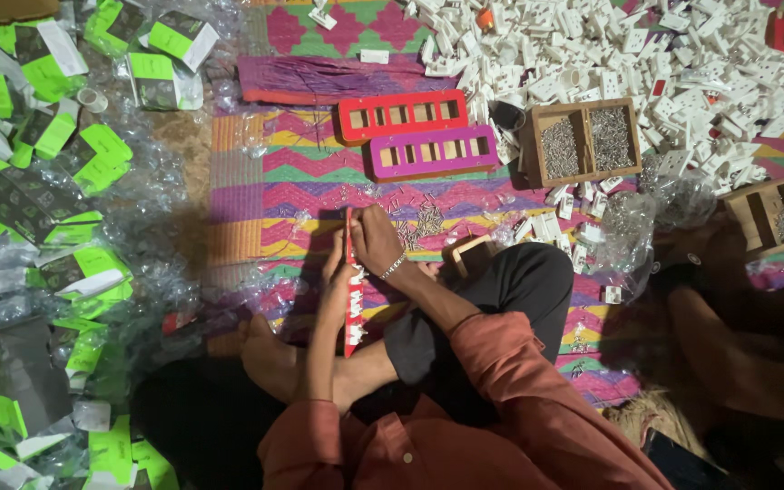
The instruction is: The person sits on the floor and assembles electrical components. They insert white plastic inserts into a red plastic frame, then switch to a pink frame, inserting white inserts and securing them with metal pins. The person handles multiple frames and components throughout the process.
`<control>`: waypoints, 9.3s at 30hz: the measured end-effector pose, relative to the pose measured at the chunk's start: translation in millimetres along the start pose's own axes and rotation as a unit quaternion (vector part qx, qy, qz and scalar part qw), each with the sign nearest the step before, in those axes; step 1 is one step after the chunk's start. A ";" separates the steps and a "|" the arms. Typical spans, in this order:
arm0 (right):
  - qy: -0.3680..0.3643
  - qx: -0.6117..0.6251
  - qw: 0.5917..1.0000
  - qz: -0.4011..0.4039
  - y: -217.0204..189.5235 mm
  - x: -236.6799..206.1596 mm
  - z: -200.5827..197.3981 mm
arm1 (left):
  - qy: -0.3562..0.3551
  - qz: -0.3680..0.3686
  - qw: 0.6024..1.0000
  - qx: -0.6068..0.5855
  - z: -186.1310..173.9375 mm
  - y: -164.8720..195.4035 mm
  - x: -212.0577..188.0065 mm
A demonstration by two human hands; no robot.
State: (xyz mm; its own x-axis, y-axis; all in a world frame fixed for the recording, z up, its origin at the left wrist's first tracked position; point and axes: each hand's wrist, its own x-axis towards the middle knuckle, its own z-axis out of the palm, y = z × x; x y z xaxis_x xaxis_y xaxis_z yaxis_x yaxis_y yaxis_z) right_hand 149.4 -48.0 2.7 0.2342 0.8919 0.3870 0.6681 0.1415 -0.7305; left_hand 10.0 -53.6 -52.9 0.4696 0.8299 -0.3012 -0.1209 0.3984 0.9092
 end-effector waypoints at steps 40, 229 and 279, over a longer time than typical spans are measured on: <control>-0.068 0.343 0.847 0.400 17.6 41.0 9.8 | 0.201 0.175 0.755 0.599 -29.6 69.4 2.6; -0.281 0.351 0.810 0.378 1.9 -175.5 -278.7 | -0.249 0.261 0.742 0.565 -3.3 130.2 -122.7; 0.009 -0.153 0.943 0.296 19.7 -154.5 -363.7 | 0.015 0.218 0.714 0.665 -53.4 70.7 -36.6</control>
State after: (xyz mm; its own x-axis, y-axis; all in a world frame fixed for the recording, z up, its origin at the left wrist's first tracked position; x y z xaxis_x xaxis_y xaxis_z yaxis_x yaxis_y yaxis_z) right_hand 383.2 -339.3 133.2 0.6404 0.7676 -0.0261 0.5882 -0.5120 -0.6260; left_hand -62.4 -34.9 7.1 0.6192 0.7779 0.1071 0.6975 -0.6075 0.3801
